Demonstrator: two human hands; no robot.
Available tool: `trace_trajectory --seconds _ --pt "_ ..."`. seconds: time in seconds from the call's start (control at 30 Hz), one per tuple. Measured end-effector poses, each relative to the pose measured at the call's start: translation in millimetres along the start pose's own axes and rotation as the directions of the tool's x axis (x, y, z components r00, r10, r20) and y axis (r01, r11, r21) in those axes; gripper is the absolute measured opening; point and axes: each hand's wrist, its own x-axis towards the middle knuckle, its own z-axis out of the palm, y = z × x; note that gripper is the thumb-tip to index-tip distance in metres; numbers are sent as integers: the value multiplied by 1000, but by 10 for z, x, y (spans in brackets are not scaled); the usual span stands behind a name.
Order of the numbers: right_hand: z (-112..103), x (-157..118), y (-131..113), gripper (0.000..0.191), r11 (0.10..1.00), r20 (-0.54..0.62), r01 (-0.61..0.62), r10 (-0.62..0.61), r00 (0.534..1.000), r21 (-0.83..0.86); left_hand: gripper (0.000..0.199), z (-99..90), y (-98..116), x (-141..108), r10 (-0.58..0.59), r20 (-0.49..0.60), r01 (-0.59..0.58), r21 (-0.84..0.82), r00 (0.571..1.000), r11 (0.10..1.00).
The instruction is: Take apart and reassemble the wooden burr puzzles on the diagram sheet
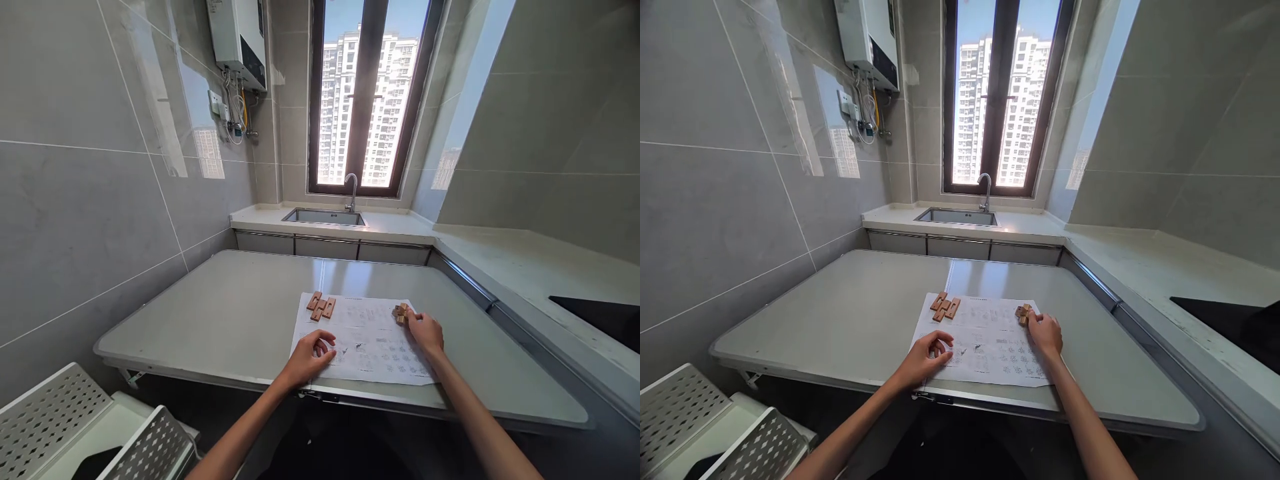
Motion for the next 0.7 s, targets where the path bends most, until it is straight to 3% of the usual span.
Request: trace_trajectory --seconds 0.13,0.27,0.37,0.5,0.7 --pt "31 88 46 47 995 22 -94 94 995 39 26 -5 -2 8 9 13 -10 67 1000 998" --pt "50 -145 35 50 985 -28 -108 113 993 132 26 -2 -1 41 28 15 -30 152 999 988" --pt "84 -520 24 45 972 -20 -17 22 1000 233 25 -9 -22 176 60 -10 -55 241 998 969" --pt "103 -906 -30 24 909 93 142 -192 977 391 25 -46 -142 544 126 -79 -84 402 989 912" --pt "7 -942 -127 24 870 147 211 -304 941 446 51 -103 -435 1000 103 -22 -73 564 994 822"
